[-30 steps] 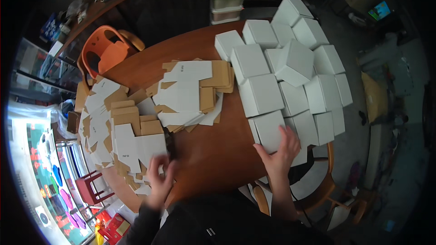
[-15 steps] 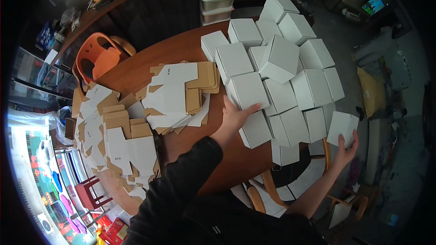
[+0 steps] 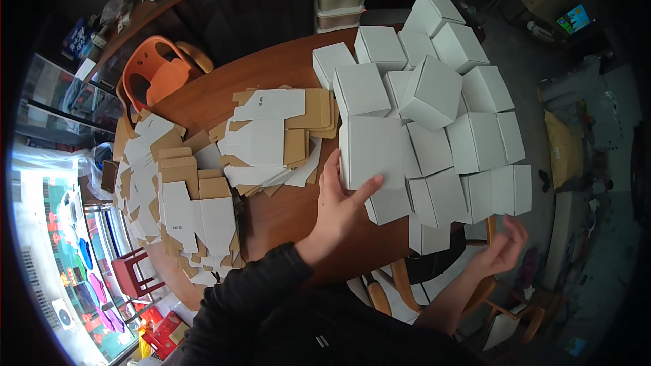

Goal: The person assembles small white cardboard boxes from flat pre-cut pieces. They pick up a flat piece, fold the sides up, and tuck the flaps to form a cube, then place the finished box into a growing stack on the right side of the table.

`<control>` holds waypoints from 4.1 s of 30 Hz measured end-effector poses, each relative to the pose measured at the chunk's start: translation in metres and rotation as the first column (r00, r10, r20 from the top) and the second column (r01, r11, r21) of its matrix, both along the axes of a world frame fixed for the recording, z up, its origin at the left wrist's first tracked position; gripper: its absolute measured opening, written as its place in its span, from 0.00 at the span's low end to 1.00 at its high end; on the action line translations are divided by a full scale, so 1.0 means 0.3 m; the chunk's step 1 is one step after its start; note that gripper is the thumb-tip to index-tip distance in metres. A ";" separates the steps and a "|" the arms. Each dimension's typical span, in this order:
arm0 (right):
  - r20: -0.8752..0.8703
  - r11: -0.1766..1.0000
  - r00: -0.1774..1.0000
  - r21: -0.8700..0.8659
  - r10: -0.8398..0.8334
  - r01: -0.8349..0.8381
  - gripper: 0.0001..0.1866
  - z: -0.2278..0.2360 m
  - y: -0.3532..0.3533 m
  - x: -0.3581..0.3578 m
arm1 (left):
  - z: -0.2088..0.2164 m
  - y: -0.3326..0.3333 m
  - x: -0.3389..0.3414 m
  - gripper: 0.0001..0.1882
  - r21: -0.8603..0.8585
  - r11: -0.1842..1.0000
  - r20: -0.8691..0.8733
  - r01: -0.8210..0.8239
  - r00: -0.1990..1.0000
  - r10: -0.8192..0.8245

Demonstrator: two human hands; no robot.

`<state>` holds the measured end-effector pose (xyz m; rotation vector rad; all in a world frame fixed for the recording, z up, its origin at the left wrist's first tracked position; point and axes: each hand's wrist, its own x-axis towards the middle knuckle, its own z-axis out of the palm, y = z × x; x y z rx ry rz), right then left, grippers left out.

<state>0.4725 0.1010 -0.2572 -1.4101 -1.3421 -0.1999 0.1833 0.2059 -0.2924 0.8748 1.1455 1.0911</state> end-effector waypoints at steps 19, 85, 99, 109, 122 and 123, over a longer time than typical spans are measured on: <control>0.578 0.824 0.816 -0.476 0.029 0.308 0.46 0.137 1.385 -0.188 | -0.030 -0.079 -0.168 0.47 0.360 0.927 -0.512 0.107 0.853 0.101; 0.010 0.596 0.864 -0.728 0.503 -0.338 0.34 -0.408 0.791 -0.966 | -0.238 -0.338 -0.563 0.36 0.141 0.917 -0.442 -0.373 0.805 0.395; -0.131 0.818 0.945 -0.474 0.301 -0.326 0.31 -0.571 0.522 -1.030 | -0.254 -0.536 -0.863 0.56 0.162 0.952 -0.987 -0.260 -0.048 0.155; -0.358 0.793 0.902 -0.463 0.243 -0.397 0.20 -0.497 -0.114 -0.817 | -0.320 -0.770 -1.109 0.51 0.170 0.667 -0.834 -0.725 0.255 0.489; 0.087 0.838 0.975 -0.498 -0.205 0.221 0.40 -0.564 -0.348 -0.138 | -0.329 -0.792 -1.113 0.48 -0.062 0.585 -0.563 -0.809 0.513 0.648; 0.019 0.847 0.978 -0.496 -0.210 0.191 0.40 -0.591 -0.361 -0.125 | -0.330 -0.798 -1.114 0.48 -0.085 0.568 -0.576 -0.819 0.505 0.642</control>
